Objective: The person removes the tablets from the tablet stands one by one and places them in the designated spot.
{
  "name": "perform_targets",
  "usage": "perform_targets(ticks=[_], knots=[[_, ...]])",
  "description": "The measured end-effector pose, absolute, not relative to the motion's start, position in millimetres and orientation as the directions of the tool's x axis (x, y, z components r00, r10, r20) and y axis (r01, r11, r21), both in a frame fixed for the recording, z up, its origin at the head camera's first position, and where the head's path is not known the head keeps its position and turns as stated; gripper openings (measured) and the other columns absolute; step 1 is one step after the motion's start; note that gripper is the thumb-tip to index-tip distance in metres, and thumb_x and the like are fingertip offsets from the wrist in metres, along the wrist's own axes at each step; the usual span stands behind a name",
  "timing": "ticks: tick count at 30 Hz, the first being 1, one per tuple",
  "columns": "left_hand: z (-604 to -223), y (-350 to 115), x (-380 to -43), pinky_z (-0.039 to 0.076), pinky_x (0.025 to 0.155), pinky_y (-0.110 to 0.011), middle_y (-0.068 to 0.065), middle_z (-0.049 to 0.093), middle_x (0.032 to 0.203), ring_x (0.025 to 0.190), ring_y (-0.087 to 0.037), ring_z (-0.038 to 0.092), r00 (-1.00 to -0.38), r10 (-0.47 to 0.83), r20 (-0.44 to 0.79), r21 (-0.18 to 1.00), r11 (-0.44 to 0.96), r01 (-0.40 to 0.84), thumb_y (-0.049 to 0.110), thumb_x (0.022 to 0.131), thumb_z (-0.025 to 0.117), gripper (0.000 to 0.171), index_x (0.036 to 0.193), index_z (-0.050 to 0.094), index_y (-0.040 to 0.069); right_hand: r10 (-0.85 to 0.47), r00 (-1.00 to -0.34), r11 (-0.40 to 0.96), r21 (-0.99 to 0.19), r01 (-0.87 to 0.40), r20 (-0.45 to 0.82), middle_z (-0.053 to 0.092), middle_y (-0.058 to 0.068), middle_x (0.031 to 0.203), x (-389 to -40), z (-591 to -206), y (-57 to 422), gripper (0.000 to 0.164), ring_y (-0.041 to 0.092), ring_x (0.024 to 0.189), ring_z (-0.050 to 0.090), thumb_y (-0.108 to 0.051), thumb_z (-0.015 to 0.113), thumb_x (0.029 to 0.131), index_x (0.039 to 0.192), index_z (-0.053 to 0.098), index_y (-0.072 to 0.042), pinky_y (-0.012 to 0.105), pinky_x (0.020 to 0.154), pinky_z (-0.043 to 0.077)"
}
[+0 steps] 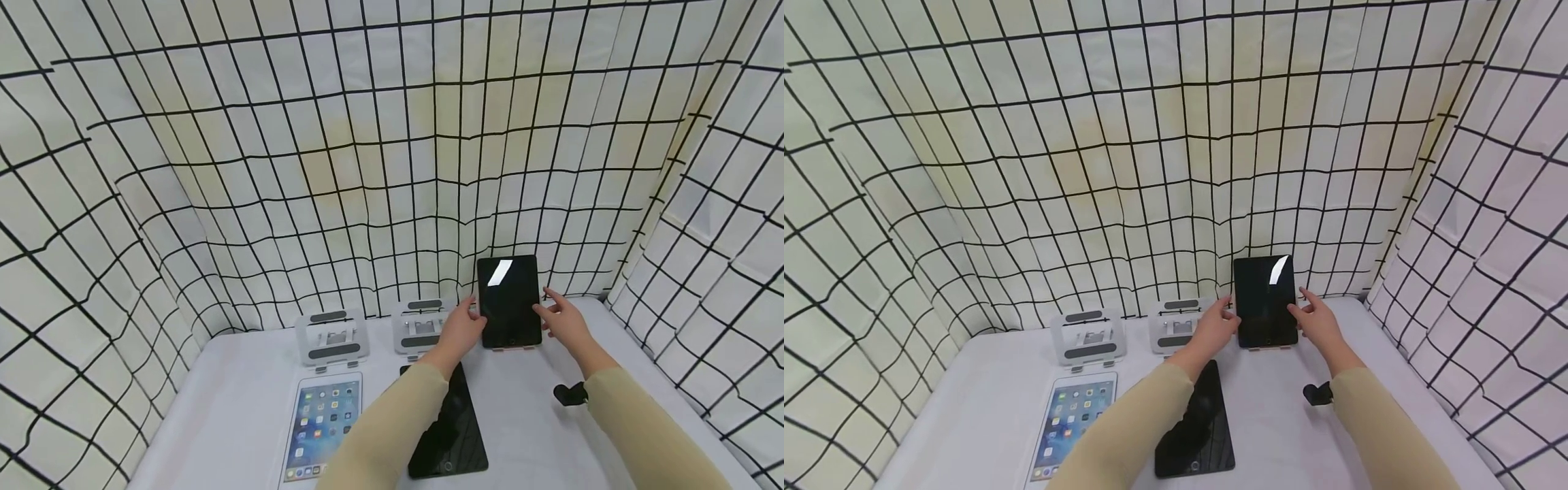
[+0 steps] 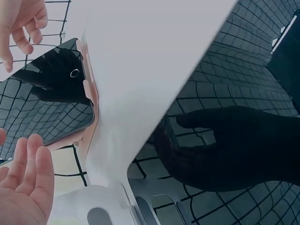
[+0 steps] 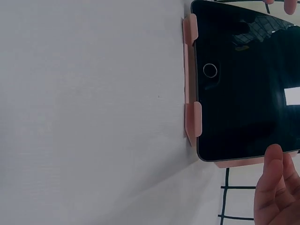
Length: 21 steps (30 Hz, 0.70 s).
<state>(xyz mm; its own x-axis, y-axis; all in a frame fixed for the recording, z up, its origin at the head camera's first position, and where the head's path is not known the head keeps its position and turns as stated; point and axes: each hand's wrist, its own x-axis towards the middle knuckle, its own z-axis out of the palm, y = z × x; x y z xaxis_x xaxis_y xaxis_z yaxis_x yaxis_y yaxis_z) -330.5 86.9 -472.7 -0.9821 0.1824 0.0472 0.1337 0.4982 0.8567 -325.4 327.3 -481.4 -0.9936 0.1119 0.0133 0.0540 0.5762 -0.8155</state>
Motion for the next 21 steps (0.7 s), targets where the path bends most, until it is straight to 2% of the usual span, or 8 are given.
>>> perform_targets(ticks=[11,16,21], knots=[[-474.1,100.5,-335.4,0.049,0.070,-0.030,0.007,0.061,0.084,0.074,-0.008,0.056,-0.985,0.170,0.037,0.859,0.499,0.118,0.020,0.096,0.064,0.063,0.153,0.038,0.016,0.099,-0.995,0.592,-0.803,0.070,-0.014,0.056,0.012,0.089,-337.6,-472.1,326.6,0.072,0.034,0.081,0.061,-0.038,0.053,0.103,0.159,0.019,-0.009,0.031,0.065,0.049],[-475.0,103.6,-336.2,0.051,0.074,-0.032,0.007,0.062,0.086,0.078,-0.007,0.057,-0.985,0.167,0.031,0.862,0.495,0.111,0.020,0.097,0.063,0.064,0.154,0.035,0.017,0.101,-0.995,0.596,-0.799,0.074,-0.017,0.056,0.011,0.087,-340.0,-471.7,327.4,0.071,0.031,0.079,0.061,-0.036,0.054,0.102,0.158,0.021,-0.010,0.030,0.065,0.050],[-476.0,104.7,-339.6,0.050,0.071,-0.031,0.006,0.062,0.087,0.077,-0.007,0.058,-0.988,0.155,0.001,0.881,0.468,0.074,0.019,0.097,0.063,0.062,0.154,0.037,0.021,0.092,-0.995,0.584,-0.808,0.076,-0.027,0.055,0.012,0.090,-340.8,-472.1,328.0,0.069,0.029,0.080,0.061,-0.035,0.054,0.103,0.158,0.022,-0.011,0.030,0.066,0.051]])
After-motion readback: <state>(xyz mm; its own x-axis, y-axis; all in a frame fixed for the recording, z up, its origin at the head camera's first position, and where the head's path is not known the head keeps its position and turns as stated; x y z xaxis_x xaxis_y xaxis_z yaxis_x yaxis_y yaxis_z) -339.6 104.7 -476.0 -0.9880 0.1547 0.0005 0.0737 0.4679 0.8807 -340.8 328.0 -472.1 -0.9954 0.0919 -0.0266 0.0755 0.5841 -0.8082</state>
